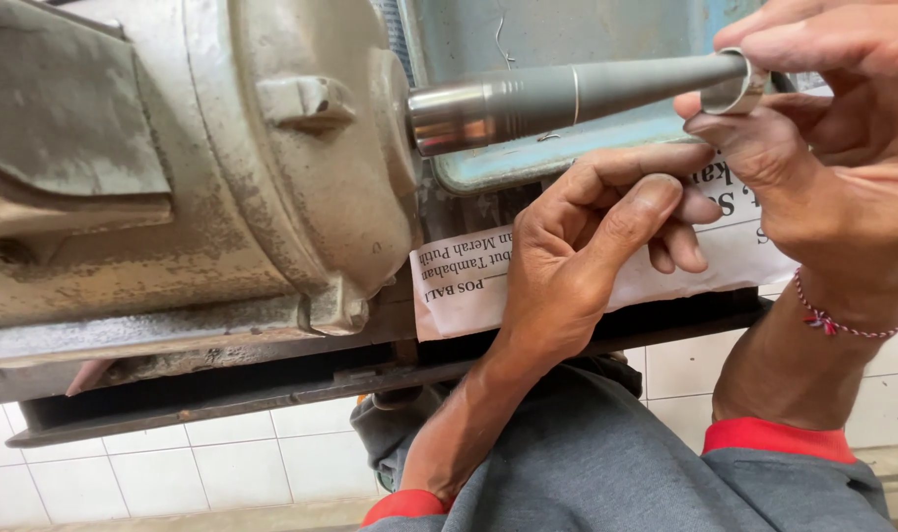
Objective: Polishing the inner surface of a metal ring using a rotating tapered spindle machine
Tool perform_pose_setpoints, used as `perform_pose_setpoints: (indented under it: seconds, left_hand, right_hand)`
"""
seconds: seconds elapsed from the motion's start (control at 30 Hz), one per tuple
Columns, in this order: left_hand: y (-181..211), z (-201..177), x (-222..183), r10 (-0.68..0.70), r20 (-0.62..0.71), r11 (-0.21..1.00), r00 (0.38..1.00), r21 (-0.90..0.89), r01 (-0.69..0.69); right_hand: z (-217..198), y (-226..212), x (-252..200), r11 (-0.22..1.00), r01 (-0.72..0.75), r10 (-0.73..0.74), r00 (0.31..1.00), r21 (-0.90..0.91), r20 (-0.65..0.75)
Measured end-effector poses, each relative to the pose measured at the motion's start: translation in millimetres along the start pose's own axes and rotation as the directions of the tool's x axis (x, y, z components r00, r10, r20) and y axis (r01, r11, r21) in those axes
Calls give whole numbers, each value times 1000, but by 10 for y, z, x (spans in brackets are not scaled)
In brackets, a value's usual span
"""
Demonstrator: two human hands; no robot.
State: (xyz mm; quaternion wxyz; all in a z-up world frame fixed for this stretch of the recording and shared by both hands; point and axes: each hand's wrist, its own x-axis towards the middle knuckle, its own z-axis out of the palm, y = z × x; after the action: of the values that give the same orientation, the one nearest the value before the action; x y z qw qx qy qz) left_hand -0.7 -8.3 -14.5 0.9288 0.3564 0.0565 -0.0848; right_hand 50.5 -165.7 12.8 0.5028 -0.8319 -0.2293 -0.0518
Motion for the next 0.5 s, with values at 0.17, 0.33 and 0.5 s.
perform_pose_setpoints:
  seconds: [0.17,0.33,0.5]
  left_hand:
    - [30,15,-5,-12,-5,1000,1000,11,12]
    - [30,14,-4,-8,7,1000,1000,21,8]
    - [54,30,-3,-15,3,999,1000,31,15]
  right_hand:
    - [18,-8,35,1000,21,-21,1000,5,6]
    - [-2,-4,56,1000,21,-21,999,-2,28]
    - [19,-1,83,999,28,-29,999,32,21]
